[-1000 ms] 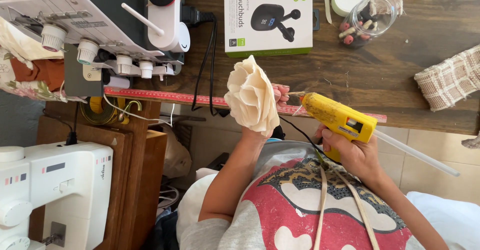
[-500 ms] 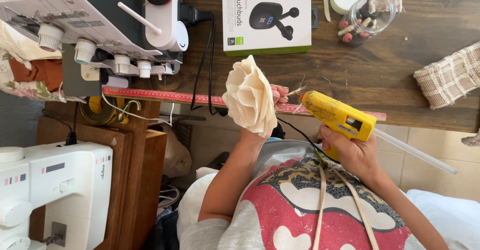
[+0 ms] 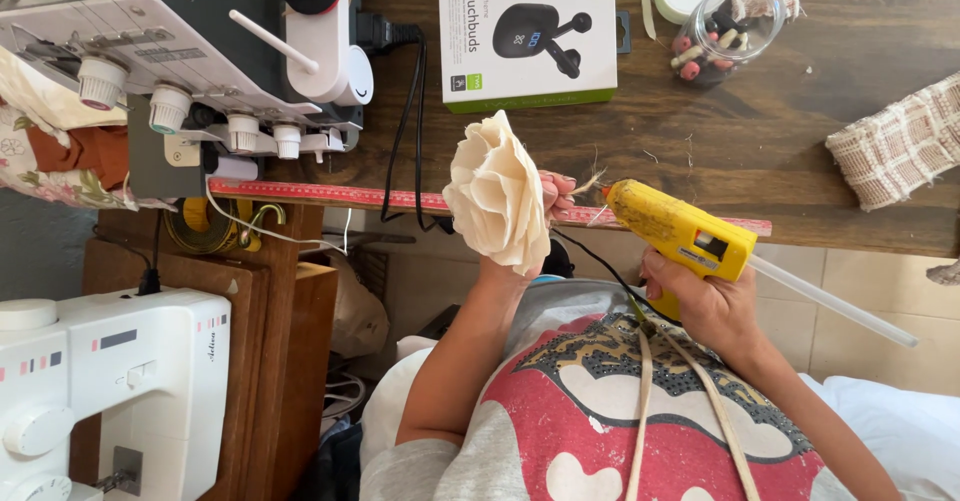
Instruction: Making a decorative flower by folding and gluing fabric strips
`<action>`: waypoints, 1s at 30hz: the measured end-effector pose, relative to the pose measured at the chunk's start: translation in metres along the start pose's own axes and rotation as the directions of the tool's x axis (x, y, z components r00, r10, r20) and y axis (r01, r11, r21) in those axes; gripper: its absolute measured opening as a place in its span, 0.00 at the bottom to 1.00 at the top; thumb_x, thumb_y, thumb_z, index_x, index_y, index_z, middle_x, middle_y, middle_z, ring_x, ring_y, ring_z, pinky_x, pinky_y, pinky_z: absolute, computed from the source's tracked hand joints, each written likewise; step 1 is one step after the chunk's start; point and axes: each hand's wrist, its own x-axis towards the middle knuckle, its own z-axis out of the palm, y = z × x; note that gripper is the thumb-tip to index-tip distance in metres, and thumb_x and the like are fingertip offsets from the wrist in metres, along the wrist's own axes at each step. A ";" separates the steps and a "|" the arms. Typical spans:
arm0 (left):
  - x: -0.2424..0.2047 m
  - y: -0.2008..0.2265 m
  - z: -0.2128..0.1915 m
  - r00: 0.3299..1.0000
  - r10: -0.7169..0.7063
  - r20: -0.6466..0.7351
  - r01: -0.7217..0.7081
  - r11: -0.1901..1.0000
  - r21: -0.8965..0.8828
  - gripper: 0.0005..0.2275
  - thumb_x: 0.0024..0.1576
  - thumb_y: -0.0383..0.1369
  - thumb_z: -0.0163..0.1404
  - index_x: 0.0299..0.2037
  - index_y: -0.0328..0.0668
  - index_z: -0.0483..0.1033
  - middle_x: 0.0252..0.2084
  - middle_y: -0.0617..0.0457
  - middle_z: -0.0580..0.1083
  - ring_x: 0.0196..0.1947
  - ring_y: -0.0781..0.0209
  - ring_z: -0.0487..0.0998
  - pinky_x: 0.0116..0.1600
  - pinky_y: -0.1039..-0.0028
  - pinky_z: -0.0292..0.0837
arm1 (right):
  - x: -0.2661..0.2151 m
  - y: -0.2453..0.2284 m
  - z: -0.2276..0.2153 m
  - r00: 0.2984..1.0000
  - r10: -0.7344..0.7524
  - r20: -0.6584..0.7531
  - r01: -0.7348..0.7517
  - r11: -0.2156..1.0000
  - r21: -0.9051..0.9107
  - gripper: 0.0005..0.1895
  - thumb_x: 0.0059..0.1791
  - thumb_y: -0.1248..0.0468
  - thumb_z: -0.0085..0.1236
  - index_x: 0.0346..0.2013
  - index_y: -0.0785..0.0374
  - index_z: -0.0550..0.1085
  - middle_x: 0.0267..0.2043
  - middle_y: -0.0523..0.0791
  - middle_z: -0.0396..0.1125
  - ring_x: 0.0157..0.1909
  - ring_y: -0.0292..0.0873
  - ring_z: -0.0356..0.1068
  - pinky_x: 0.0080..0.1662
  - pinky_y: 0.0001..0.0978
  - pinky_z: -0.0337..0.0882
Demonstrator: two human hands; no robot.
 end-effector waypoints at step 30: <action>0.007 -0.005 0.001 1.000 -0.030 0.002 0.030 0.999 -0.028 0.02 0.63 0.27 0.53 0.42 0.37 0.75 0.39 0.36 0.77 0.34 0.57 0.82 0.34 0.74 0.85 | -0.001 0.008 -0.005 1.000 0.004 -0.025 -0.004 1.000 -0.011 0.20 0.53 0.63 0.60 0.16 0.62 0.77 0.16 0.47 0.69 0.20 0.38 0.70 0.34 0.31 0.72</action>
